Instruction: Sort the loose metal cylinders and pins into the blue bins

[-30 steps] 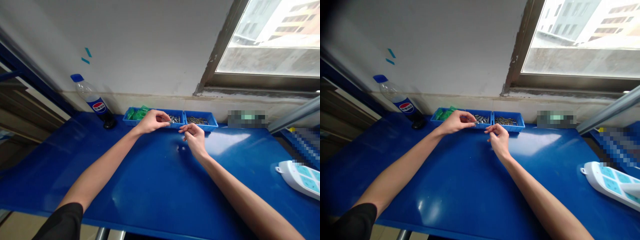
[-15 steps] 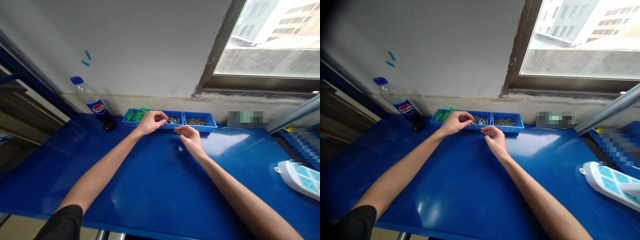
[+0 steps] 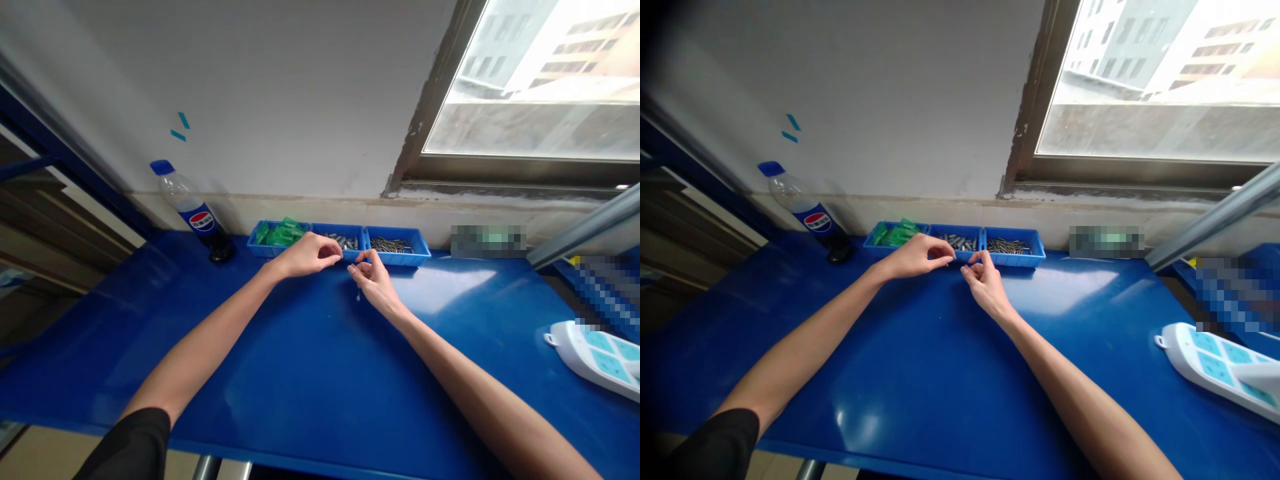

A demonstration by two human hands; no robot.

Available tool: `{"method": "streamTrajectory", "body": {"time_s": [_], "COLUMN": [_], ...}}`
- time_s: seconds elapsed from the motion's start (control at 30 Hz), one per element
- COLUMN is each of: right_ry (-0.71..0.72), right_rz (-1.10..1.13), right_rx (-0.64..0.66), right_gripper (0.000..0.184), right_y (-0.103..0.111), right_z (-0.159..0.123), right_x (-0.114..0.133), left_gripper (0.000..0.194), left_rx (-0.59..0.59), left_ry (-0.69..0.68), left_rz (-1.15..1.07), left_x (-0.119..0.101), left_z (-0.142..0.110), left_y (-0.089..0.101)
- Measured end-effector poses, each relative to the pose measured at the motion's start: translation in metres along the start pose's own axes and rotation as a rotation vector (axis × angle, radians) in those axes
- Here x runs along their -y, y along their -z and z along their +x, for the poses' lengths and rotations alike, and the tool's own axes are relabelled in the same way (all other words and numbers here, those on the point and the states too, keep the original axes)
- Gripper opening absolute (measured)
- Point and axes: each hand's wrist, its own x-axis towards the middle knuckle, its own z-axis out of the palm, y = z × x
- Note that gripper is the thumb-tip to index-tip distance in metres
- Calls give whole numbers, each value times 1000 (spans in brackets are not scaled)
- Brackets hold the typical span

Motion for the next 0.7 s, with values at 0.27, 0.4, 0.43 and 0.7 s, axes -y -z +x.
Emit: {"method": "streamTrajectory", "body": {"time_s": [0.27,0.4,0.43,0.7], "right_ry": [127,182,196,309], "right_rz": [-92,-233,-298,-1060], "right_rx": [-50,-145,-171,-78], "right_gripper": [19,18,21,32], "right_y": [-2,-1,-1,-8], "right_z": [-3,-6,-6,-13], "right_x": [2,6,6,9], "left_gripper": [18,16,15,12], "left_rx": [29,-26,-42,-214], "left_ry": [-11,18,22,67], "left_rz": [115,159,162,67], "left_x": [6,11,13,37], "left_z": [-12,-21,-22,-27], "left_y": [-35,-50,-54,-72]}}
